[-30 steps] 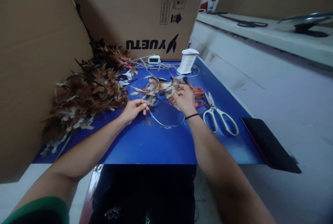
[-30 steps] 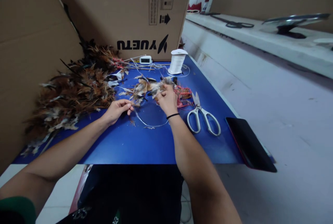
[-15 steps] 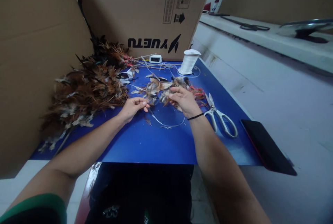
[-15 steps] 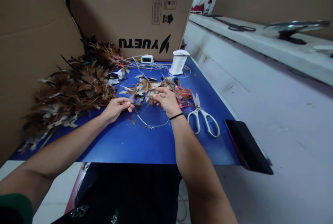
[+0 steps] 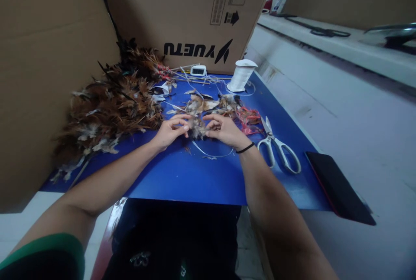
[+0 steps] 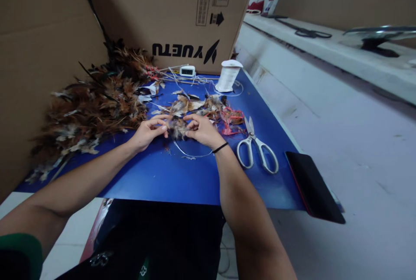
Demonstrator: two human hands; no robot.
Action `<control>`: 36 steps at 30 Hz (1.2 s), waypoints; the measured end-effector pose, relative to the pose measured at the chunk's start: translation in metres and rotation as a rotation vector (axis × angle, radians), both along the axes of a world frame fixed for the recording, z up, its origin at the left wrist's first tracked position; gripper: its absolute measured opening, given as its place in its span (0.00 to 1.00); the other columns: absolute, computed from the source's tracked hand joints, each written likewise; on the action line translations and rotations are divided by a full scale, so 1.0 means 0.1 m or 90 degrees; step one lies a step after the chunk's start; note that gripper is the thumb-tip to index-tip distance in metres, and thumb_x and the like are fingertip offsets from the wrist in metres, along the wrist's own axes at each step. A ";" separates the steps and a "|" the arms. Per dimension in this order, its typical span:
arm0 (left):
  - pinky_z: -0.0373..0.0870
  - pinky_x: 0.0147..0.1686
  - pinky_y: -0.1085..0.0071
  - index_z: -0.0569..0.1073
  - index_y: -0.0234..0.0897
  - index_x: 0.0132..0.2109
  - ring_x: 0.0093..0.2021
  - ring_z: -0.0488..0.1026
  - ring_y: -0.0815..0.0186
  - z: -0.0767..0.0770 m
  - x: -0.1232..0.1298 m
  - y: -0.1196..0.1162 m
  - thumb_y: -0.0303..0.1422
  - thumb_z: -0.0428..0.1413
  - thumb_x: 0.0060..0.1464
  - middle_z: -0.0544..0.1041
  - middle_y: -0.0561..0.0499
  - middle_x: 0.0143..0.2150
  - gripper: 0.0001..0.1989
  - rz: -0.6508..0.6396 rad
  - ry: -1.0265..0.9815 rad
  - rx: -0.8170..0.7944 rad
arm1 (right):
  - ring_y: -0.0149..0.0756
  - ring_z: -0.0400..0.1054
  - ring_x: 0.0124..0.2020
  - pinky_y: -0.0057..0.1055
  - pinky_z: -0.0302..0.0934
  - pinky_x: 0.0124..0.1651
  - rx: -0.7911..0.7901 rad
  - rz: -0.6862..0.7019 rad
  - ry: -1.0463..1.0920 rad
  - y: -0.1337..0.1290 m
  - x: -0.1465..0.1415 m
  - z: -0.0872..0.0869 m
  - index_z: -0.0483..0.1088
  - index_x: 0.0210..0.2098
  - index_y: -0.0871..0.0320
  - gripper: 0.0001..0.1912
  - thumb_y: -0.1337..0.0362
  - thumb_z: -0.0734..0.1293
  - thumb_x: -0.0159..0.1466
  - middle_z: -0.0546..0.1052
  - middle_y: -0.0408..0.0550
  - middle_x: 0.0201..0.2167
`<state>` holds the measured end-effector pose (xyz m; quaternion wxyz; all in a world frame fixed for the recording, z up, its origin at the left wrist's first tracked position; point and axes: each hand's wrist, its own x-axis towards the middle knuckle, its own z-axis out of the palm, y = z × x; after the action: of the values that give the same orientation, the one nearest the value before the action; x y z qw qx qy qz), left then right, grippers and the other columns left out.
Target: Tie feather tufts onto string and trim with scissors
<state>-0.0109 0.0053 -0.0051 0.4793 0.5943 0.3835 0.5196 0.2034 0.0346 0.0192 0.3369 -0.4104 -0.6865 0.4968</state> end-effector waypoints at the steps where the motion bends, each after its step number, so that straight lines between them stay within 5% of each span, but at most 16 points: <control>1: 0.72 0.31 0.69 0.77 0.33 0.31 0.24 0.70 0.76 0.01 0.01 -0.02 0.40 0.63 0.46 0.70 0.41 0.57 0.12 -0.011 0.028 0.018 | 0.27 0.66 0.22 0.27 0.60 0.30 0.007 0.004 -0.014 0.00 -0.02 -0.02 0.68 0.43 0.61 0.24 0.72 0.69 0.45 0.72 0.36 0.22; 8: 0.66 0.21 0.74 0.79 0.36 0.33 0.21 0.67 0.78 0.05 0.06 -0.11 0.37 0.60 0.51 0.71 0.42 0.58 0.09 -0.055 0.173 0.117 | 0.30 0.69 0.26 0.27 0.62 0.33 0.060 0.064 -0.049 0.01 -0.11 -0.22 0.67 0.45 0.58 0.25 0.74 0.68 0.47 0.74 0.37 0.23; 14: 0.63 0.20 0.75 0.79 0.33 0.31 0.19 0.65 0.76 0.04 0.07 -0.08 0.38 0.64 0.46 0.78 0.47 0.33 0.11 0.001 0.050 0.030 | 0.29 0.69 0.25 0.26 0.63 0.32 0.077 0.064 -0.075 0.02 -0.12 -0.23 0.66 0.47 0.58 0.26 0.75 0.67 0.48 0.73 0.37 0.23; 18: 0.68 0.28 0.74 0.78 0.32 0.30 0.22 0.68 0.73 0.03 0.02 -0.01 0.37 0.66 0.41 0.74 0.52 0.22 0.12 0.055 -0.105 -0.064 | 0.27 0.65 0.22 0.25 0.60 0.28 0.099 -0.020 -0.111 0.04 -0.06 -0.16 0.68 0.46 0.59 0.23 0.74 0.67 0.49 0.72 0.38 0.22; 21: 0.70 0.31 0.75 0.77 0.32 0.29 0.26 0.71 0.73 0.01 -0.02 0.04 0.36 0.68 0.37 0.76 0.51 0.26 0.13 0.078 -0.207 -0.138 | 0.28 0.66 0.23 0.26 0.61 0.30 0.149 -0.104 -0.187 0.06 0.00 -0.13 0.69 0.45 0.59 0.22 0.74 0.66 0.50 0.72 0.40 0.24; 29: 0.72 0.38 0.73 0.77 0.31 0.30 0.30 0.73 0.73 0.00 -0.06 0.08 0.30 0.66 0.42 0.75 0.52 0.26 0.07 0.061 -0.344 -0.208 | 0.46 0.69 0.45 0.41 0.62 0.49 0.380 -0.285 -0.475 0.04 0.10 -0.08 0.72 0.46 0.60 0.22 0.76 0.61 0.53 0.75 0.56 0.41; 33: 0.72 0.37 0.74 0.77 0.31 0.30 0.29 0.73 0.73 0.01 -0.04 0.06 0.31 0.66 0.42 0.75 0.52 0.26 0.09 0.055 -0.319 -0.211 | 0.47 0.64 0.52 0.44 0.58 0.55 0.470 -0.309 -0.360 0.01 0.04 -0.03 0.74 0.44 0.60 0.21 0.76 0.61 0.52 0.73 0.57 0.46; 36: 0.72 0.35 0.73 0.77 0.31 0.29 0.28 0.73 0.73 0.02 0.00 0.03 0.33 0.68 0.39 0.77 0.51 0.28 0.11 0.045 -0.272 -0.207 | 0.40 0.70 0.42 0.38 0.63 0.47 0.378 -0.212 -0.167 -0.04 -0.08 -0.02 0.74 0.40 0.57 0.14 0.70 0.61 0.57 0.77 0.50 0.38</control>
<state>-0.0109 0.0085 -0.0032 0.6197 0.3728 0.3726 0.5815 0.1954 0.0307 0.0171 0.4263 -0.4611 -0.7621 0.1574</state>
